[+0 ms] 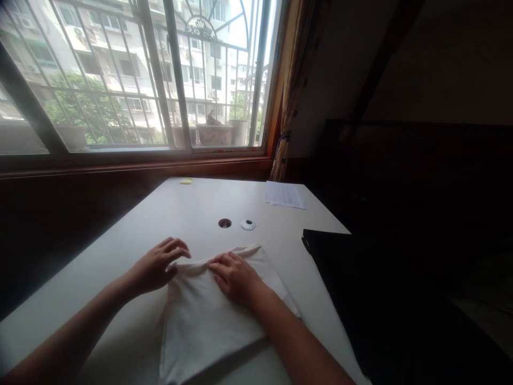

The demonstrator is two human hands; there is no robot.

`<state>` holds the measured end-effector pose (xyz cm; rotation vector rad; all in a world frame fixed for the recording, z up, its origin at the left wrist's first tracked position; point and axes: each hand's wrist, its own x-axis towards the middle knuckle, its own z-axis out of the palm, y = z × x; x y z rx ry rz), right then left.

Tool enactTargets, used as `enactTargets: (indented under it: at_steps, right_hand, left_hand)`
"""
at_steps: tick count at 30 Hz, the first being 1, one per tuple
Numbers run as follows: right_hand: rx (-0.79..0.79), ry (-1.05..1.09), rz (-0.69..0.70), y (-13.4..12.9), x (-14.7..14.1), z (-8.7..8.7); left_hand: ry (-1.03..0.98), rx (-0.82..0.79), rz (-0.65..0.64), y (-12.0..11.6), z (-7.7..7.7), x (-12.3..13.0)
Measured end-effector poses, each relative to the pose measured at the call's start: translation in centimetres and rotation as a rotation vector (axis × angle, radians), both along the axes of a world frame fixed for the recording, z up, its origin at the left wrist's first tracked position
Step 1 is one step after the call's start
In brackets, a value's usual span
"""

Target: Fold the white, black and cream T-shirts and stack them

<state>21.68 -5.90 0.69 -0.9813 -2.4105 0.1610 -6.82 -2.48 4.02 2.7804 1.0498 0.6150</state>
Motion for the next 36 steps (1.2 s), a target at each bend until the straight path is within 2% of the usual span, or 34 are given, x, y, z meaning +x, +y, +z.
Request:
enactTargets:
  at_steps: [4, 7, 10, 17, 22, 26, 31, 36]
  right_hand:
    - [-0.03, 0.015, 0.029, 0.0, 0.4, 0.0]
    - [-0.06, -0.058, -0.022, 0.2, 1.3, -0.1]
    - [-0.131, -0.17, -0.139, 0.8, 2.7, -0.5]
    - [-0.312, -0.236, -0.517, 3.8, 8.0, -2.3]
    - [-0.319, -0.188, -0.731, 5.0, 11.8, -3.8]
    - [-0.243, -0.131, -0.77, 5.1, 13.5, -4.1]
    - [-0.145, -0.015, -0.809, 4.9, 13.7, -3.0]
    - [-0.21, 0.066, -0.771, 4.5, 12.5, -1.9]
  left_hand:
    - [0.096, 0.045, -0.088, -1.1, -1.7, 2.2]
    - [0.207, -0.046, -0.038, -1.1, -3.5, 2.6]
    - [0.265, -0.128, 0.002, -0.8, -4.5, 2.2]
    - [0.264, -0.157, 0.016, -0.5, -4.5, 1.9]
    - [0.272, -0.2, 0.066, 0.0, -4.5, 1.6]
    - [0.247, -0.189, 0.133, 1.2, -5.1, 0.6]
    - [0.22, -0.144, 0.211, 2.8, -5.8, -1.2]
    - [0.119, -0.032, 0.206, 3.6, -5.7, -1.9]
